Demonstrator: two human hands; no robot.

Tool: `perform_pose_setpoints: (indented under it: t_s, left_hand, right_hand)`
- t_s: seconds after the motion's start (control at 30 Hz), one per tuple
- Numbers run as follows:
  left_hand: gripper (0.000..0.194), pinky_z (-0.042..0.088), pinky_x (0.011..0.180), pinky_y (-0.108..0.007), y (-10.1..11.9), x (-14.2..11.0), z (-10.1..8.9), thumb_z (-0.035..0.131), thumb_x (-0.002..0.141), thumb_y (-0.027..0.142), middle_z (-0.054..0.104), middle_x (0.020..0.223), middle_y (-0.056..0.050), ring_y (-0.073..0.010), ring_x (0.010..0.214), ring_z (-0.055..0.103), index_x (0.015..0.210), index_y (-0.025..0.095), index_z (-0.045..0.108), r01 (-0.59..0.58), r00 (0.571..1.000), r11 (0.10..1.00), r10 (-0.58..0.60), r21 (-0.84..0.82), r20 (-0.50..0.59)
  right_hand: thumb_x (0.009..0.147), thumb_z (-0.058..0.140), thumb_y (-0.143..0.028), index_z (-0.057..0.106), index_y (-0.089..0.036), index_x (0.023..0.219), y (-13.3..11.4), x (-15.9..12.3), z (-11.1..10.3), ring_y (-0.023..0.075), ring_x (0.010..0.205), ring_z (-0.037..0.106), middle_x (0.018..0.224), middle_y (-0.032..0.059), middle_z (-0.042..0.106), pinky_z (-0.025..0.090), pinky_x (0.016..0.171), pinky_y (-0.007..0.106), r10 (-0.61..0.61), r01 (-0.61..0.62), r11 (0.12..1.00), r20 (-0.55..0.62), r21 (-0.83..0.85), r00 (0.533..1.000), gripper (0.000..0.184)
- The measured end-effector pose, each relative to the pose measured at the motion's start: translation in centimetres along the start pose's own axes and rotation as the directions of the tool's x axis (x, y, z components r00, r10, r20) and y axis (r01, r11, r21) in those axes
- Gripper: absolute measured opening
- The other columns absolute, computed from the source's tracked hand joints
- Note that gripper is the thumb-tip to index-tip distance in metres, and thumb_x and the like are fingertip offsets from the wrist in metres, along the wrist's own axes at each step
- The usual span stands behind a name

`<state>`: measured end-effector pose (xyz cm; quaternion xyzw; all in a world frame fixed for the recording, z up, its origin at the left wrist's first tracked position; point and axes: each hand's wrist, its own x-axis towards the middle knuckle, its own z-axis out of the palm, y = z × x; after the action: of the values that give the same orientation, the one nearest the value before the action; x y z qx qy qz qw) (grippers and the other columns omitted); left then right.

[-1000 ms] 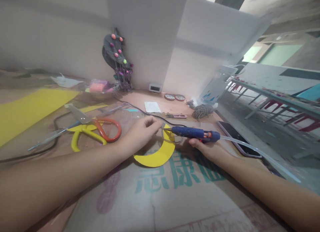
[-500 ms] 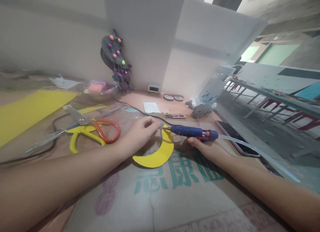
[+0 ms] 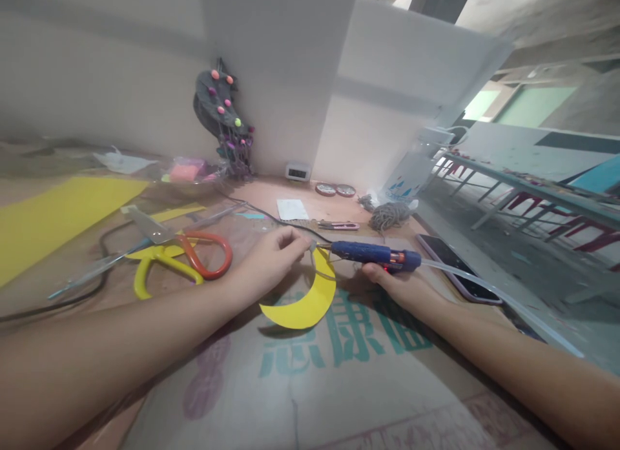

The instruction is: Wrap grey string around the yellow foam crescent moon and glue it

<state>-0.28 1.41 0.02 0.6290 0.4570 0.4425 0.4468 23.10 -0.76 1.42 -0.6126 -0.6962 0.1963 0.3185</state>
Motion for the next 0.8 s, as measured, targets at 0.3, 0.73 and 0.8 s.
perform_pose_setpoints:
  t_s: [0.3,0.73,0.8]
  left_hand:
    - [0.025,0.040,0.066,-0.025,-0.13,0.02,0.01,0.053,0.083,0.040,0.058,0.068,0.003,-0.0144,0.068,0.055,0.071,0.018,0.053,-0.010,1.000,1.000,0.009,0.018,0.004]
    - [0.026,0.043,0.069,-0.026,-0.42,0.10,0.04,0.052,0.084,0.042,0.061,0.070,0.001,-0.0158,0.071,0.057,0.074,0.019,0.055,-0.052,0.998,0.999,0.052,0.013,0.026]
    - [0.025,0.043,0.067,-0.026,-0.33,0.05,0.07,0.053,0.083,0.041,0.061,0.069,0.001,-0.0155,0.069,0.057,0.073,0.019,0.055,-0.051,0.998,0.999,0.051,0.010,0.028]
  right_hand:
    - [0.071,0.054,-0.059,0.065,-0.024,0.070,0.27,-0.03,0.01,0.0257,0.068,0.067,0.069,0.0048,0.071,0.056,0.062,0.036,0.034,-0.031,0.998,0.053,-0.061,0.998,0.037]
    - [0.073,0.053,-0.061,0.067,-0.023,0.075,0.61,0.11,0.02,0.0265,0.073,0.068,0.076,0.0060,0.073,0.056,0.066,0.036,0.044,-0.040,0.996,0.049,-0.077,0.998,0.041]
    - [0.076,0.051,-0.062,0.067,-0.022,0.075,0.75,0.17,0.07,0.0258,0.073,0.068,0.076,0.0061,0.073,0.056,0.066,0.035,0.032,-0.025,0.997,0.088,-0.076,0.996,0.043]
